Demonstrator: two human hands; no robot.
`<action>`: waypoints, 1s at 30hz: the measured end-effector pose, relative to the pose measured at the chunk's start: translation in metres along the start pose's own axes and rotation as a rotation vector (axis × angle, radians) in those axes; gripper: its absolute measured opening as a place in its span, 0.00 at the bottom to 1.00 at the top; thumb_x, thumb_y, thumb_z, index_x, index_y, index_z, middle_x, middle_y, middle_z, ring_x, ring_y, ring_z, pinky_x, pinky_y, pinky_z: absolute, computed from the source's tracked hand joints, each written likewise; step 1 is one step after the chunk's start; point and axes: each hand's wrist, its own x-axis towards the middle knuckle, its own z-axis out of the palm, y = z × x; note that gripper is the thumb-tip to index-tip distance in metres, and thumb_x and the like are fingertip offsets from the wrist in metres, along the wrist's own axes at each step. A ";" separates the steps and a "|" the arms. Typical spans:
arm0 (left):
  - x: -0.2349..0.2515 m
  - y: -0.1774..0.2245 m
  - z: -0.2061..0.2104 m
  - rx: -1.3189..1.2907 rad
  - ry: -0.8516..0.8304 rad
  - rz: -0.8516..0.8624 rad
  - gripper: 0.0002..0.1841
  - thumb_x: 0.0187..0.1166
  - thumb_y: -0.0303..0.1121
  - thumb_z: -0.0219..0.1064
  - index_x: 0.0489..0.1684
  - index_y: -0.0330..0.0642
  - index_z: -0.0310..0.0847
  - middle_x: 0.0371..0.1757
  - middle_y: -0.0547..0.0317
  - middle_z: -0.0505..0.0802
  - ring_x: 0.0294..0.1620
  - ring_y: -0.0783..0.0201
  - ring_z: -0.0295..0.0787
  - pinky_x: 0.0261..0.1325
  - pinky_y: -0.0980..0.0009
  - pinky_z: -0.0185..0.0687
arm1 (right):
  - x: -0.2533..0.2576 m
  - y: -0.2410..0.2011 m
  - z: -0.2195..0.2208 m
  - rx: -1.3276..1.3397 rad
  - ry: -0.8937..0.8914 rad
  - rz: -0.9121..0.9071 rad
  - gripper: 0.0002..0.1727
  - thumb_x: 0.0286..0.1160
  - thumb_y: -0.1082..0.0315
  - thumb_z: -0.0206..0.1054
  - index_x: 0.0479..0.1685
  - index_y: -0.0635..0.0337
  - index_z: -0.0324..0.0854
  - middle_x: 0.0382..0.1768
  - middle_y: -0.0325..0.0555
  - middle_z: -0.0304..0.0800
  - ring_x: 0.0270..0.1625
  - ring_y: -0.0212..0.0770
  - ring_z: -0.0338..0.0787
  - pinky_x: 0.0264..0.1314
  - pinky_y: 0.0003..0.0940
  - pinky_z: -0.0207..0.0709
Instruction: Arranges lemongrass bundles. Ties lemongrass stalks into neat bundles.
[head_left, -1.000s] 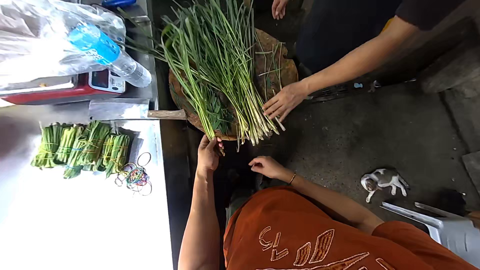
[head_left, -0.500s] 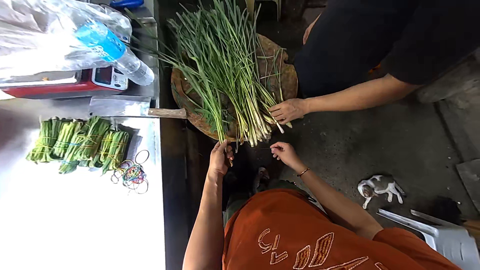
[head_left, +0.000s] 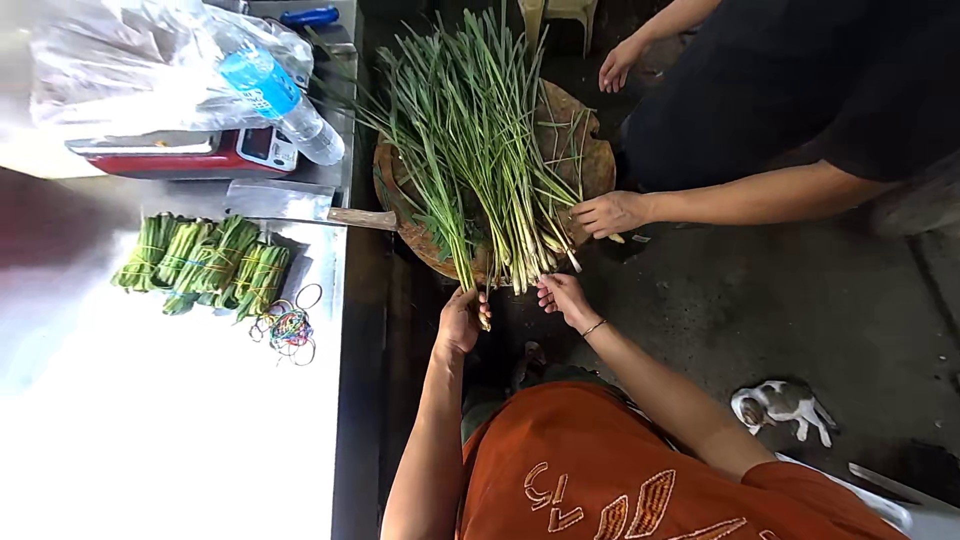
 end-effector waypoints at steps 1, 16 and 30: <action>-0.001 0.000 -0.001 -0.006 0.006 0.003 0.16 0.95 0.35 0.42 0.68 0.43 0.72 0.29 0.59 0.82 0.21 0.68 0.81 0.27 0.74 0.82 | 0.000 0.002 -0.002 -0.035 -0.012 -0.004 0.20 0.93 0.57 0.56 0.57 0.68 0.81 0.36 0.50 0.88 0.27 0.36 0.87 0.29 0.28 0.81; -0.001 0.033 0.038 0.043 -0.220 0.333 0.16 0.95 0.34 0.46 0.72 0.56 0.74 0.31 0.67 0.84 0.26 0.74 0.83 0.32 0.78 0.84 | 0.005 -0.029 -0.012 -0.779 0.172 -0.445 0.18 0.84 0.61 0.68 0.60 0.66 0.84 0.56 0.65 0.88 0.58 0.66 0.89 0.59 0.66 0.81; 0.020 -0.003 0.025 0.008 0.093 0.067 0.13 0.95 0.34 0.45 0.68 0.46 0.71 0.30 0.59 0.84 0.22 0.67 0.82 0.27 0.72 0.83 | 0.033 -0.029 -0.085 -0.574 0.189 -0.323 0.18 0.89 0.60 0.62 0.63 0.64 0.85 0.58 0.65 0.90 0.58 0.63 0.91 0.64 0.64 0.80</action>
